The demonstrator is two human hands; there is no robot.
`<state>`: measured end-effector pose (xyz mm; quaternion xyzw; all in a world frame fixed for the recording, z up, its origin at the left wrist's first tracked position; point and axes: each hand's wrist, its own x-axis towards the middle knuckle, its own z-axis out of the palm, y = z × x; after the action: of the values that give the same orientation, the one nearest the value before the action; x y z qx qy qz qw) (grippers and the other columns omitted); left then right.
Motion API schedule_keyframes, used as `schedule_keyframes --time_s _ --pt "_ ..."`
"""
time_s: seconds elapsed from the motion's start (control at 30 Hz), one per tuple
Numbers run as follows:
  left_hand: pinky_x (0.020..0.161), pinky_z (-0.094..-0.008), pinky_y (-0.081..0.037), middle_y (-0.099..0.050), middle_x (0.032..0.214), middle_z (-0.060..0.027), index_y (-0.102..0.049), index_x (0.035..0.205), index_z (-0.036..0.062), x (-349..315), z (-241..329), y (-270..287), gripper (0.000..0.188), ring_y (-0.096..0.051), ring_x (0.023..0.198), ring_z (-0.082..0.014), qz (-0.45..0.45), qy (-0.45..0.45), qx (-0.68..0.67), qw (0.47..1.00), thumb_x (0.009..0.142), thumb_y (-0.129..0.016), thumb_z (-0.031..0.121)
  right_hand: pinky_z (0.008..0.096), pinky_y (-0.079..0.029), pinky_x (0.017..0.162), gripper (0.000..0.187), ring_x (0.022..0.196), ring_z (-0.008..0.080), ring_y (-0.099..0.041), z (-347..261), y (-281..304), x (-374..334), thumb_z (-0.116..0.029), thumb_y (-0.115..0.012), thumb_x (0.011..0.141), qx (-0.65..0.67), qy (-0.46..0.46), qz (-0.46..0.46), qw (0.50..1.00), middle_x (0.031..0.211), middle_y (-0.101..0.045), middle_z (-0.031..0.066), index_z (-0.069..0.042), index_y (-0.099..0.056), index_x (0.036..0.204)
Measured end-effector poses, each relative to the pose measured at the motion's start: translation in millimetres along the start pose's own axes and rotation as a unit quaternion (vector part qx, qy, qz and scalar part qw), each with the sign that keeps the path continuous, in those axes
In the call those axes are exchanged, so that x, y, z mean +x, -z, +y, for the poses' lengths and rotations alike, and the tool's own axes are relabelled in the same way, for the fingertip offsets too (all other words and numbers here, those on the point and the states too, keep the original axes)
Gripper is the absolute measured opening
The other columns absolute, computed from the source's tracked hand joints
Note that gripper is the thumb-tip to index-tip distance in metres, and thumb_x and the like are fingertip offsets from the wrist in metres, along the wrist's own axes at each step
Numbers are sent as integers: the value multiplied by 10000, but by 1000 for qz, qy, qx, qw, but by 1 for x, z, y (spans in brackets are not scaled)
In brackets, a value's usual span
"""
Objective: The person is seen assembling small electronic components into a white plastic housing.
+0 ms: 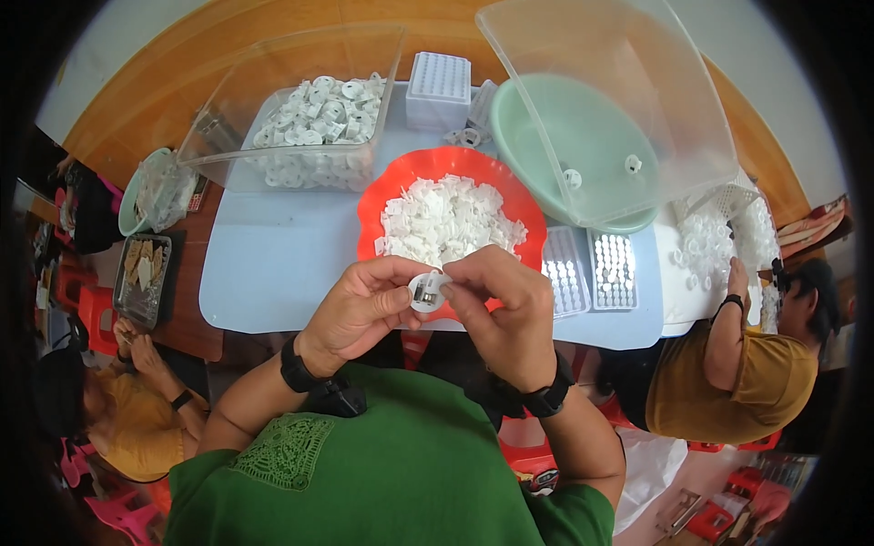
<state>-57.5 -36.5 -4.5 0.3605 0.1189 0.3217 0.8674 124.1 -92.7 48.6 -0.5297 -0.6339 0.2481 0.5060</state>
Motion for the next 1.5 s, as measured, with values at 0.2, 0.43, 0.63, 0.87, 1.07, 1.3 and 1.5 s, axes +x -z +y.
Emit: schedule_keyframes --time_s 0.2,0.43,0.63,0.87,1.07,1.3,1.5 --pt "740 -267 -541 -629 1106 -93 -563 1209 -12 2 0 -2 315 -627 922 -143 19 6 6 1000 921 -599 111 234 -469 571 155 645 137 -618 -1 1 -7 91 -667 749 35 -28 2 999 757 -617 77 18 -643 883" --pt "769 -274 -552 -631 1100 -98 -556 1218 -16 2 -2 -2 333 -635 926 -148 24 9 20 999 917 -604 118 255 -476 559 166 665 163 -625 -3 -4 -7 101 -663 746 -12 88 2 996 797 -635 91 12 -647 886" --pt "771 -268 -554 -633 1090 -96 -555 1219 -17 3 -1 -5 347 -637 913 -143 30 12 26 999 911 -615 130 253 -463 551 174 667 162 -608 -2 -6 -11 109 -652 748 -25 97 29 995 808 -625 91 2 -650 885" --pt "768 -243 -540 -644 1011 -63 -573 1211 1 3 -1 -7 302 -639 874 -118 25 7 28 999 928 -593 104 243 -447 545 178 646 148 -581 0 -8 -14 113 -655 742 -17 83 52 995 816 -602 84 -5 -649 875" --pt "756 -234 -539 -646 994 -56 -581 1206 2 4 -1 -9 304 -628 843 -103 41 16 42 998 923 -603 110 238 -440 552 163 655 138 -568 3 -8 -15 108 -660 742 6 64 47 997 811 -582 74 -6 -649 858" --pt "749 -226 -536 -643 955 -37 -601 1196 12 1 -4 -9 296 -608 811 -85 68 23 70 995 918 -612 113 239 -433 543 165 652 129 -565 5 -9 -16 115 -653 736 6 43 23 999 808 -569 72 -8 -648 846" --pt "782 -259 -556 -629 1077 -78 -609 1168 -11 1 -1 -12 283 -630 926 -131 57 0 124 991 910 -612 104 225 -444 552 138 658 90 -565 4 -13 -21 78 -678 762 54 -15 32 998 816 -571 48 -3 -610 851"
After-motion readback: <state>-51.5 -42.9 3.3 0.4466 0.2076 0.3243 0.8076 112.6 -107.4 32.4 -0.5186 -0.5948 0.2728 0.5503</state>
